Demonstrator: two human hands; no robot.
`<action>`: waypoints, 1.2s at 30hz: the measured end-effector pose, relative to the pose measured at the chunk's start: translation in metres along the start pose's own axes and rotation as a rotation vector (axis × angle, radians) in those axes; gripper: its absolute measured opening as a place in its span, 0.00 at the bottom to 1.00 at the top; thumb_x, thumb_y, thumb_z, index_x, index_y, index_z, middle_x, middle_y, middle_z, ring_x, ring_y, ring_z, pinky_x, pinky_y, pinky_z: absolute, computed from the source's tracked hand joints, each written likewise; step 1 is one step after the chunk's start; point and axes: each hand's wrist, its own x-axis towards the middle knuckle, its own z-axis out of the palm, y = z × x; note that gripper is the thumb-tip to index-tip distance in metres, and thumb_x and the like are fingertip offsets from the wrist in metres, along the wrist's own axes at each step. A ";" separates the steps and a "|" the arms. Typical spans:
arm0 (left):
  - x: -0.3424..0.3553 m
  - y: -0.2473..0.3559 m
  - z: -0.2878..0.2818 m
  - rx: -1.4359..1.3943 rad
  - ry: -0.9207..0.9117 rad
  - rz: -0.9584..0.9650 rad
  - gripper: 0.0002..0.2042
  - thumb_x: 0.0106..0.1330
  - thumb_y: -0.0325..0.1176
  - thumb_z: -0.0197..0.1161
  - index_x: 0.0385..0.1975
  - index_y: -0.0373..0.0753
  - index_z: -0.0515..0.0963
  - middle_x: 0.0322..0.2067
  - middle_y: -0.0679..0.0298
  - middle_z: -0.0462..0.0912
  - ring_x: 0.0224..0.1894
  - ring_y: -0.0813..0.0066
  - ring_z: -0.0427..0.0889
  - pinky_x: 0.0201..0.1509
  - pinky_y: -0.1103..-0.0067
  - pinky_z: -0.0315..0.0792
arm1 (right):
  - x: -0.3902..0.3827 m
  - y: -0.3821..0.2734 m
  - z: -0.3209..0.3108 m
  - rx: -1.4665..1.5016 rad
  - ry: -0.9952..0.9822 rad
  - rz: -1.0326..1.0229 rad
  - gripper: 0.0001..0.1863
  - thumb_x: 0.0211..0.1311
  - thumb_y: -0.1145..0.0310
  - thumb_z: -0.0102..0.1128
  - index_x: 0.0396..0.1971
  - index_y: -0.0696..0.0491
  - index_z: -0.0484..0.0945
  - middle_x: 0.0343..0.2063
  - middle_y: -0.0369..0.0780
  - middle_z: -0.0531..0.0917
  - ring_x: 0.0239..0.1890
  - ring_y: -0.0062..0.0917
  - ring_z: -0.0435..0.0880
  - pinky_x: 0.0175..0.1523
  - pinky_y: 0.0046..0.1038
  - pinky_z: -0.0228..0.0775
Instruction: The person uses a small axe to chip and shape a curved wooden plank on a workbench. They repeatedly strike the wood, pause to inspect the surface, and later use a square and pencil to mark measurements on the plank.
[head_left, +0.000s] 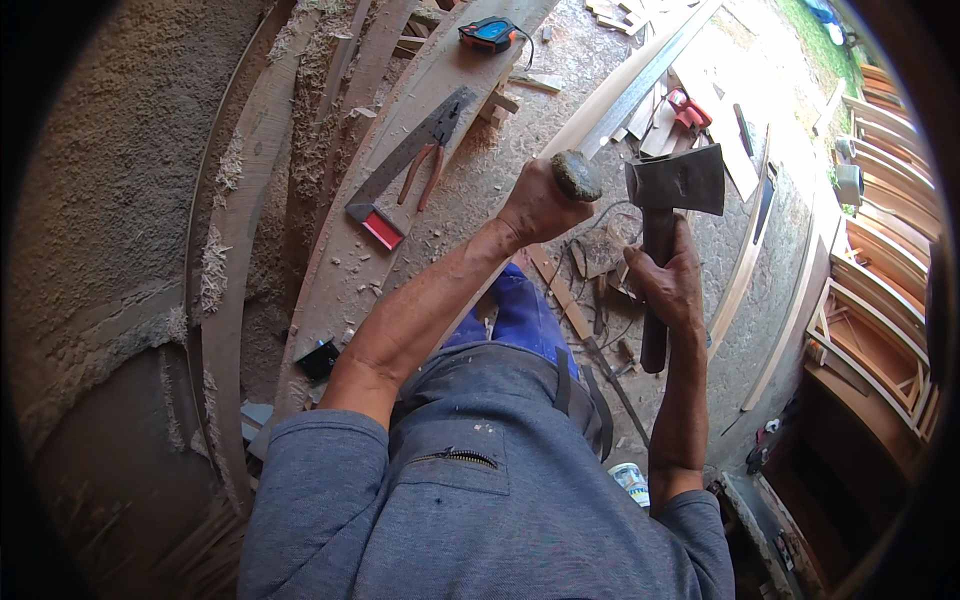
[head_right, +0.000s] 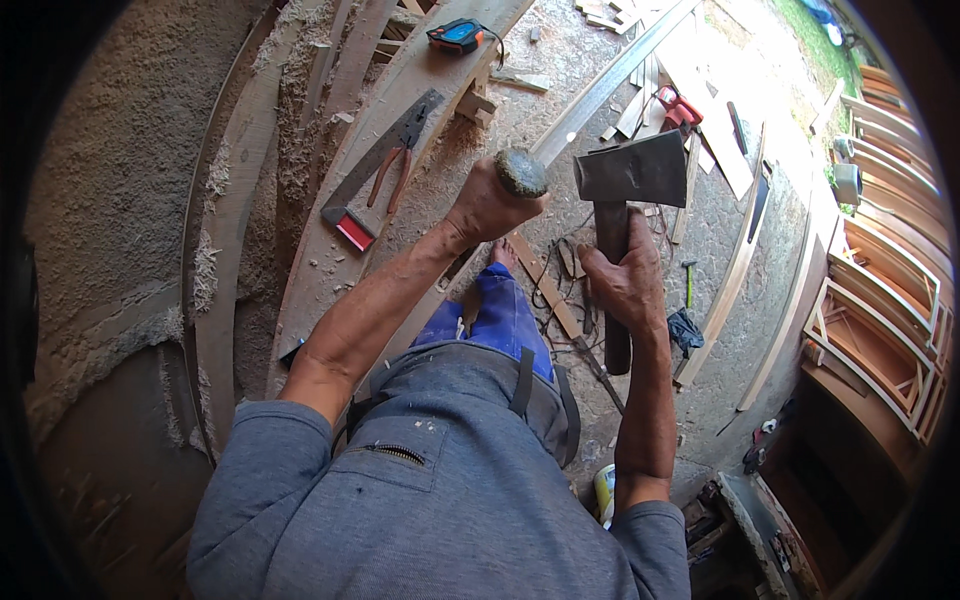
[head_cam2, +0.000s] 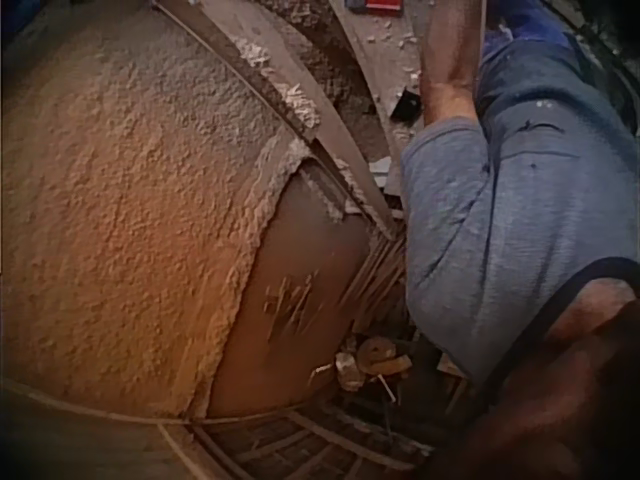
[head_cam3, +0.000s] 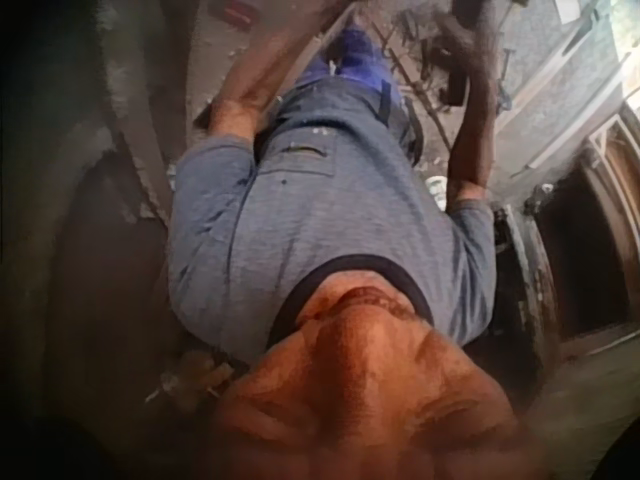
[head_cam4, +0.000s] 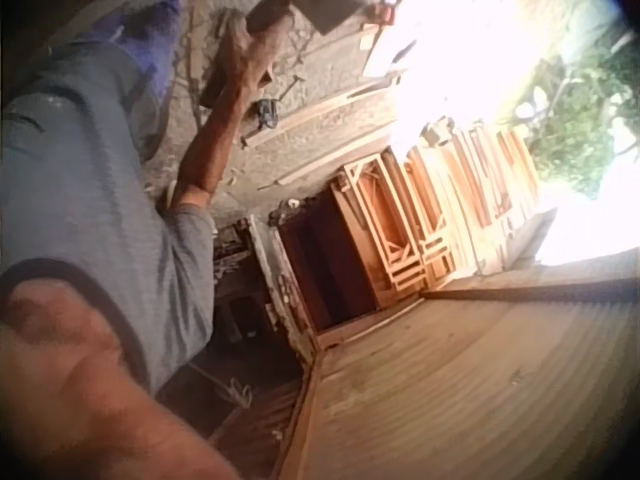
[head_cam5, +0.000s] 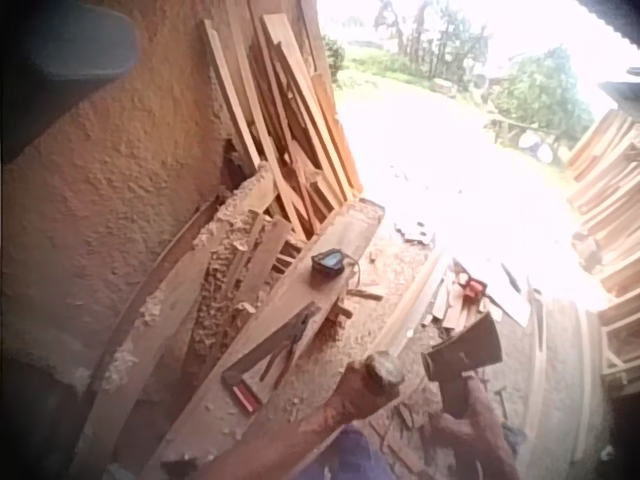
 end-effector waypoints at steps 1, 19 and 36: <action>0.002 -0.001 -0.001 0.018 -0.030 -0.015 0.09 0.57 0.33 0.70 0.31 0.34 0.82 0.27 0.57 0.87 0.32 0.76 0.87 0.39 0.73 0.80 | 0.000 -0.002 -0.001 0.010 0.009 0.022 0.24 0.55 0.69 0.68 0.52 0.57 0.73 0.29 0.36 0.78 0.25 0.20 0.77 0.30 0.27 0.73; 0.016 -0.009 0.008 -0.050 -0.048 -0.196 0.08 0.56 0.31 0.69 0.32 0.34 0.83 0.28 0.59 0.88 0.34 0.80 0.86 0.40 0.74 0.80 | 0.059 -0.040 -0.046 -0.423 -0.101 -0.255 0.33 0.53 0.69 0.64 0.61 0.58 0.67 0.35 0.51 0.82 0.36 0.41 0.85 0.44 0.41 0.77; -0.006 -0.003 -0.008 -0.069 0.058 -0.127 0.04 0.55 0.31 0.68 0.22 0.39 0.83 0.21 0.59 0.86 0.25 0.72 0.87 0.33 0.70 0.82 | 0.001 0.042 -0.016 0.006 -0.049 0.092 0.22 0.54 0.69 0.67 0.47 0.58 0.70 0.27 0.36 0.76 0.23 0.19 0.76 0.26 0.27 0.69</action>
